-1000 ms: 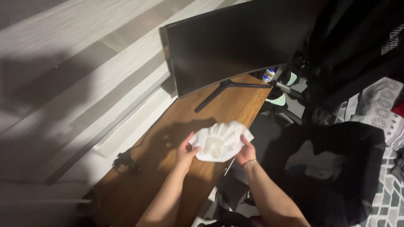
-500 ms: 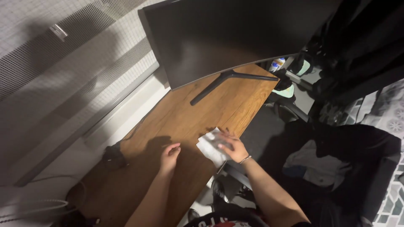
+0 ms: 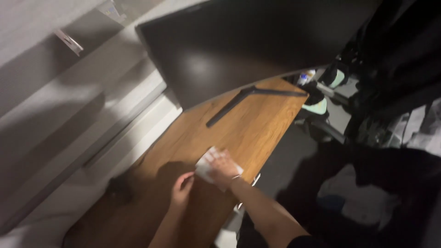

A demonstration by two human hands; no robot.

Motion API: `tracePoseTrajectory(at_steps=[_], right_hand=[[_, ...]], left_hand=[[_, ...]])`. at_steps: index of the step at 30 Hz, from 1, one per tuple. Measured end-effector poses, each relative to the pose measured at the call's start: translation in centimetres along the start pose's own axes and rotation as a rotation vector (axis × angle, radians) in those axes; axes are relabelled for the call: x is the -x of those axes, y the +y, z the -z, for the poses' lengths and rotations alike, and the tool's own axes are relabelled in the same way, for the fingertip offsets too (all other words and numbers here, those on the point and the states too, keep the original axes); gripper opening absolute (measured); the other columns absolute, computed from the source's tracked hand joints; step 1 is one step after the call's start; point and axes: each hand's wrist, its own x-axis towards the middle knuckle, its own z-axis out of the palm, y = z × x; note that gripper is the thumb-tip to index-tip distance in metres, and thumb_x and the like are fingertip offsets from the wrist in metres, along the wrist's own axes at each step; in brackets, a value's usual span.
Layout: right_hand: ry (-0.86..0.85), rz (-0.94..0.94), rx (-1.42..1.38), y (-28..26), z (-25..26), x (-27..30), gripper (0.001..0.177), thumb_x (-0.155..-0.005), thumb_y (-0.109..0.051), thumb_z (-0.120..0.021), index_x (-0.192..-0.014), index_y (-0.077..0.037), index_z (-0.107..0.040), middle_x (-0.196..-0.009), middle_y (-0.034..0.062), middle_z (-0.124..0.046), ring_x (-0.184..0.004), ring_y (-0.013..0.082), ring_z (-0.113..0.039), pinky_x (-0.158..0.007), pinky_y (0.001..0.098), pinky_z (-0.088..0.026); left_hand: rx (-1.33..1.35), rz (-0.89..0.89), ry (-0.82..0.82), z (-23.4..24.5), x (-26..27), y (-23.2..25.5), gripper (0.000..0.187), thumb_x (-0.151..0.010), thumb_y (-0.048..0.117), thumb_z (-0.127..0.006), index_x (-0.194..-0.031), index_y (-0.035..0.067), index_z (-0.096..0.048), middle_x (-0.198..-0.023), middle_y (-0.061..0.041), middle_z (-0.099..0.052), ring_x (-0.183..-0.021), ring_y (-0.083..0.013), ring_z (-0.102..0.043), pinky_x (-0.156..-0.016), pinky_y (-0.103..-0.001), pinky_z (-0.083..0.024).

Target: Cleaning a desk surface and objects using a wipe and cleaning spray.

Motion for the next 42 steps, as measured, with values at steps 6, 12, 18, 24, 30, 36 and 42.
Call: tracePoseTrajectory(at_steps=[6, 12, 18, 24, 30, 36, 42], right_hand=[[0.042, -0.515, 0.070, 16.6, 2.1, -2.7, 0.074, -0.101, -0.058, -0.032, -0.163, -0.022, -0.015, -0.171, 0.0061, -0.009, -0.158, 0.0295, 0.000, -0.123, 0.0588, 0.001], [0.407, -0.459, 0.018, 23.7, 4.4, -5.1, 0.078, -0.098, -0.053, -0.045, -0.159, -0.010, -0.021, -0.166, 0.0175, -0.014, -0.153, 0.0388, -0.004, -0.121, 0.0573, -0.003], [0.172, -0.370, -0.353, 18.1, 1.9, -4.3, 0.061, -0.101, -0.047, -0.055, -0.153, -0.016, -0.045, -0.153, 0.0113, -0.049, -0.150, 0.0308, -0.039, -0.126, 0.0437, -0.030], [-0.054, 0.255, -0.199, 13.7, 4.3, -5.2, 0.079, -0.097, -0.052, -0.057, -0.157, -0.006, -0.034, -0.163, 0.0178, -0.033, -0.149, 0.0371, -0.026, -0.120, 0.0510, -0.018], [0.002, 0.126, -0.192, 22.0, 4.7, -6.2, 0.083, -0.094, -0.059, -0.058, -0.159, -0.012, -0.034, -0.167, 0.0093, -0.031, -0.157, 0.0285, -0.018, -0.127, 0.0466, -0.013], [-0.016, -0.104, -0.143, 28.4, 5.8, -5.8, 0.087, -0.095, -0.063, -0.055, -0.162, -0.015, -0.025, -0.167, 0.0084, -0.026, -0.157, 0.0274, -0.016, -0.127, 0.0420, -0.009], [0.047, -0.250, -0.088, 32.4, 4.9, -4.8, 0.087, -0.096, -0.069, -0.044, -0.163, -0.018, -0.021, -0.169, 0.0052, -0.022, -0.157, 0.0235, -0.015, -0.127, 0.0405, -0.009]], left_hand=[[-0.295, -0.034, -0.016, -3.0, -5.1, -0.6, 0.025, -0.097, 0.016, -0.066, -0.119, 0.007, -0.072, -0.117, -0.006, -0.074, -0.110, -0.0174, -0.069, -0.098, -0.031, -0.051], [-0.417, 0.540, 0.038, -7.8, -8.8, 6.0, 0.036, -0.100, 0.032, -0.061, -0.130, 0.014, -0.068, -0.132, -0.005, -0.068, -0.126, -0.0189, -0.062, -0.108, -0.035, -0.046], [-0.425, 0.666, 0.041, -8.9, -10.6, 5.4, 0.037, -0.101, 0.033, -0.059, -0.132, 0.015, -0.067, -0.138, -0.005, -0.066, -0.132, -0.0200, -0.059, -0.113, -0.037, -0.043], [-0.279, 0.209, 0.036, -10.1, -14.2, -2.5, 0.032, -0.095, 0.025, -0.063, -0.120, 0.008, -0.073, -0.120, -0.010, -0.076, -0.113, -0.0243, -0.069, -0.100, -0.035, -0.051], [-0.338, 0.149, -0.030, -13.2, -15.0, -0.5, 0.030, -0.094, 0.027, -0.066, -0.117, 0.009, -0.074, -0.116, -0.009, -0.076, -0.111, -0.0221, -0.070, -0.099, -0.034, -0.051], [-0.395, 0.413, -0.120, -15.2, -15.1, 3.1, 0.031, -0.098, 0.030, -0.062, -0.123, 0.013, -0.073, -0.128, -0.006, -0.071, -0.124, -0.0211, -0.063, -0.109, -0.036, -0.045], [-0.412, 0.560, -0.174, -17.5, -15.5, 4.8, 0.033, -0.100, 0.031, -0.059, -0.127, 0.017, -0.070, -0.133, -0.005, -0.069, -0.129, -0.0206, -0.061, -0.112, -0.037, -0.045]])
